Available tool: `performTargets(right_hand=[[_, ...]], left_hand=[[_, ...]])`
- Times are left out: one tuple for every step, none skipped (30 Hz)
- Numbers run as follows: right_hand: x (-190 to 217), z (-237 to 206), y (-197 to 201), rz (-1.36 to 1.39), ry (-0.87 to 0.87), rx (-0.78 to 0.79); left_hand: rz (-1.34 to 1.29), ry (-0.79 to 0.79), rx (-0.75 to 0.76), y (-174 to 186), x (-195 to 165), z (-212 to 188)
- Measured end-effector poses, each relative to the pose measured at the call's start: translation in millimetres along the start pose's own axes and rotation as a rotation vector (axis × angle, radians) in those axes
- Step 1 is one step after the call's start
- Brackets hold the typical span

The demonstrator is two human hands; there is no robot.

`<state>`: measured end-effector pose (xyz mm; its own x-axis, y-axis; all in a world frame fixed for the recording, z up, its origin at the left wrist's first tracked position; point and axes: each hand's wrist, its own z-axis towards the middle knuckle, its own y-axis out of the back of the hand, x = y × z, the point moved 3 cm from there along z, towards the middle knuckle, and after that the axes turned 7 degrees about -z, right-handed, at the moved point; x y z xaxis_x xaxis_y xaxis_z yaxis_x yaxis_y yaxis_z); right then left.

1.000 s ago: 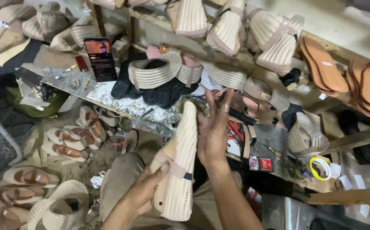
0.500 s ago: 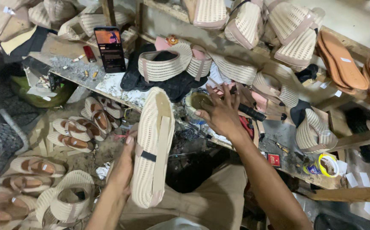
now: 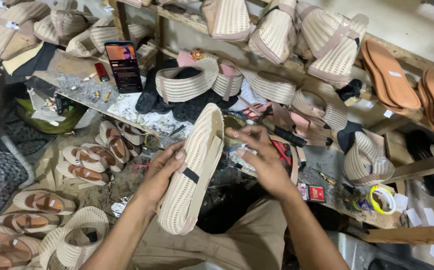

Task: The person holds a woven shoe upper and spreads glue from a pot onto its sole area with their fingers, working the adhesive around the edge. They turn the shoe to coat different sections and then place it on a shelf rack with other finished shoes.

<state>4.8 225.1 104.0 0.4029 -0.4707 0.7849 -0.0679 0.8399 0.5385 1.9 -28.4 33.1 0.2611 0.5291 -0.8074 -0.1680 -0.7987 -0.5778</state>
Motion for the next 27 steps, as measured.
performTargets(right_hand=[[7.4, -4.8, -5.2, -0.089, 0.052, -0.013], [13.5, -8.7, -10.8, -0.179, 0.103, -0.027], [18.6, -12.2, -16.1, -0.268, 0.151, -0.039], [24.4, -17.5, -16.8, -0.460, 0.248, -0.112], [29.1, -21.6, -18.4, -0.650, 0.347, -0.181], [32.8, -25.0, -20.8, -0.838, 0.448, -0.253], [32.4, -26.5, -18.3, -0.784, 0.409, -0.303], [30.8, -26.6, -14.7, -0.733, 0.374, -0.353], [29.2, -27.0, -10.7, -0.680, 0.333, -0.409], [27.0, -26.0, -7.7, -0.654, 0.323, -0.392], [23.9, -23.1, -5.0, -0.627, 0.307, -0.369], [21.4, -22.1, -2.9, -0.597, 0.294, -0.345], [20.6, -22.4, -1.7, -0.667, 0.319, -0.367], [19.7, -22.0, -0.9, -0.738, 0.352, -0.391], [19.4, -22.9, -1.5, -0.808, 0.391, -0.417], [18.0, -24.0, -2.9, -0.829, 0.407, -0.410], [17.1, -26.2, -4.9, -0.850, 0.418, -0.400], [16.2, -29.9, -7.0, -0.871, 0.423, -0.385], [15.8, -33.7, -9.1, -0.871, 0.433, -0.378], [15.4, -37.6, -10.5, -0.873, 0.444, -0.373], [15.1, -40.9, -11.7, -0.877, 0.457, -0.370], [15.6, -44.3, -12.5, -0.875, 0.514, -0.367], [16.1, -46.8, -13.0, -0.872, 0.570, -0.362], [16.6, -48.7, -13.3, -0.867, 0.625, -0.356], [15.7, -48.4, -11.4, -0.818, 0.597, -0.366], [14.8, -47.6, -9.6, -0.771, 0.569, -0.379], [14.4, -46.1, -7.6, -0.726, 0.538, -0.395]], left_hand=[[0.014, 0.001, 0.008, -5.0, 1.4, 0.3], [0.028, 0.002, 0.017, -10.0, 2.5, 0.5], [0.061, 0.004, 0.030, -14.7, 2.8, 0.6], [0.092, 0.007, 0.040, -18.7, 2.5, 0.0], [0.121, 0.009, 0.046, -22.4, 1.6, -0.7], [0.136, 0.000, 0.050, -25.3, -0.7, -1.5], [0.148, -0.015, 0.056, -28.4, -3.6, -2.1], [0.160, -0.036, 0.065, -32.1, -6.6, -1.5], [0.190, -0.042, 0.084, -35.5, -9.9, -1.2], [0.216, -0.037, 0.105, -39.8, -11.5, -2.1], [0.238, -0.026, 0.123, -44.0, -12.4, -3.0], [0.234, 0.016, 0.107, -47.2, -12.1, -4.6], [0.232, 0.049, 0.092, -50.2, -12.0, -5.5], [0.231, 0.074, 0.078, -53.2, -12.4, -5.2], [0.217, 0.075, 0.071, -55.8, -13.6, -5.5], [0.202, 0.076, 0.061, -57.7, -14.7, -5.9], [0.185, 0.084, 0.049, -59.0, -15.6, -6.7], [0.184, 0.079, 0.040, -59.9, -16.9, -7.3], [0.182, 0.076, 0.031, -60.3, -18.7, -6.9], [0.180, 0.072, 0.024, -60.8, -20.2, -6.5], [0.165, 0.054, 0.027, -61.4, -22.0, -6.1], [0.151, 0.035, 0.028, -61.9, -23.8, -5.9], [0.137, 0.017, 0.027, -62.1, -25.7, -6.0], [0.151, 0.013, 0.025, -62.0, -27.1, -6.5], [0.166, 0.008, 0.023, -62.0, -28.7, -7.2], [0.182, 0.002, 0.024, -62.3, -30.2, -7.8], [0.184, 0.009, 0.025, -62.7, -31.3, -8.2]])
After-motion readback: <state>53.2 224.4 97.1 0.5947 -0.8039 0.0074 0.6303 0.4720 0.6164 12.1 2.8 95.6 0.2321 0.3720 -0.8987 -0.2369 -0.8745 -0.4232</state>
